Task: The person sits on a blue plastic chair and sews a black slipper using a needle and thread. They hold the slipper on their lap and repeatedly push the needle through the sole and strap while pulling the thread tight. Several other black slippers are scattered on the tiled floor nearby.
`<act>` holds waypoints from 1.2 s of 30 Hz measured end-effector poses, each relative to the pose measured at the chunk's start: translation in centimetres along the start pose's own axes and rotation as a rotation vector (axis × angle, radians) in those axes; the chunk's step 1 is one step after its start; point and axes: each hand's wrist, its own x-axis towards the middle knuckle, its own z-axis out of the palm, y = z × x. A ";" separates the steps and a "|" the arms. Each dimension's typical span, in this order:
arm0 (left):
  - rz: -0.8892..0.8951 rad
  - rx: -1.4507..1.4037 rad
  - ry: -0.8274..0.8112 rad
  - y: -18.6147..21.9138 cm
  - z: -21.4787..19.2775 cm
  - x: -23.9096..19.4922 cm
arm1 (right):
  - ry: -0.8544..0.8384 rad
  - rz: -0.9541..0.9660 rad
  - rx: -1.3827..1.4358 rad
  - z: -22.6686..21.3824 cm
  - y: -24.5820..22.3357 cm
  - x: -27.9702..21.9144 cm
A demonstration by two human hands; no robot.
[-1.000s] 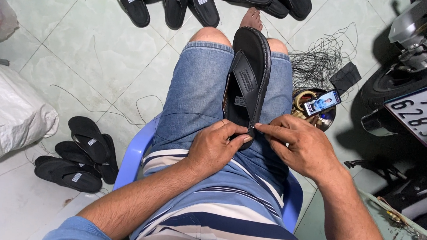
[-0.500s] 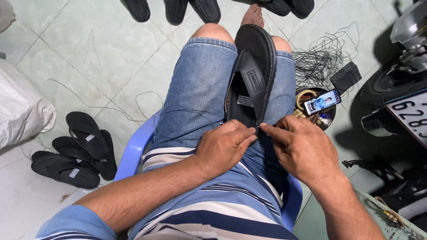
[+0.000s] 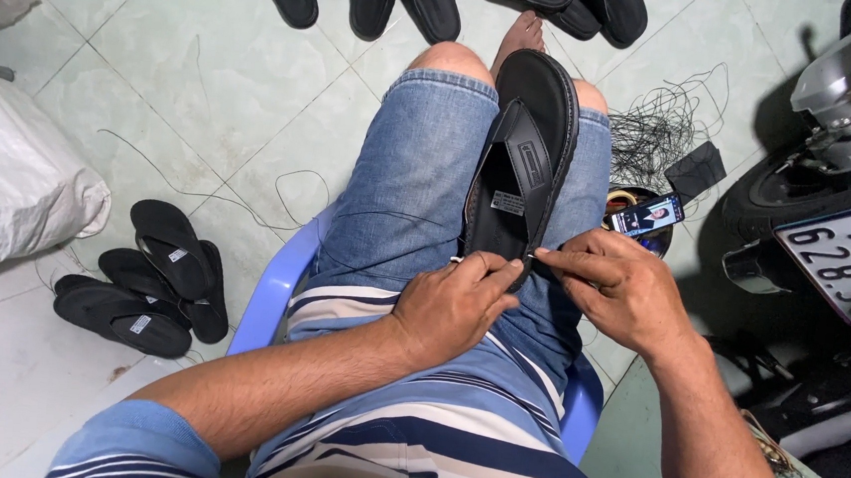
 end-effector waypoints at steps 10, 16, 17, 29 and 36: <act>-0.047 0.007 -0.128 -0.4 0.2 0.3 | -0.084 0.122 0.072 -1.5 -1.9 0.5; -0.091 -0.012 -0.055 -0.4 0.2 0.3 | -0.114 0.117 0.036 -1.7 -1.9 -0.1; -0.097 -0.022 -0.056 -0.4 0.3 0.3 | -0.075 0.079 0.027 -1.6 -1.6 -0.2; -0.089 -0.050 -0.036 -0.4 0.0 0.9 | -0.013 -0.002 0.077 -1.1 -0.7 0.4; -0.172 -0.105 0.005 -0.1 -0.5 1.5 | 0.108 0.040 0.060 0.5 1.5 0.6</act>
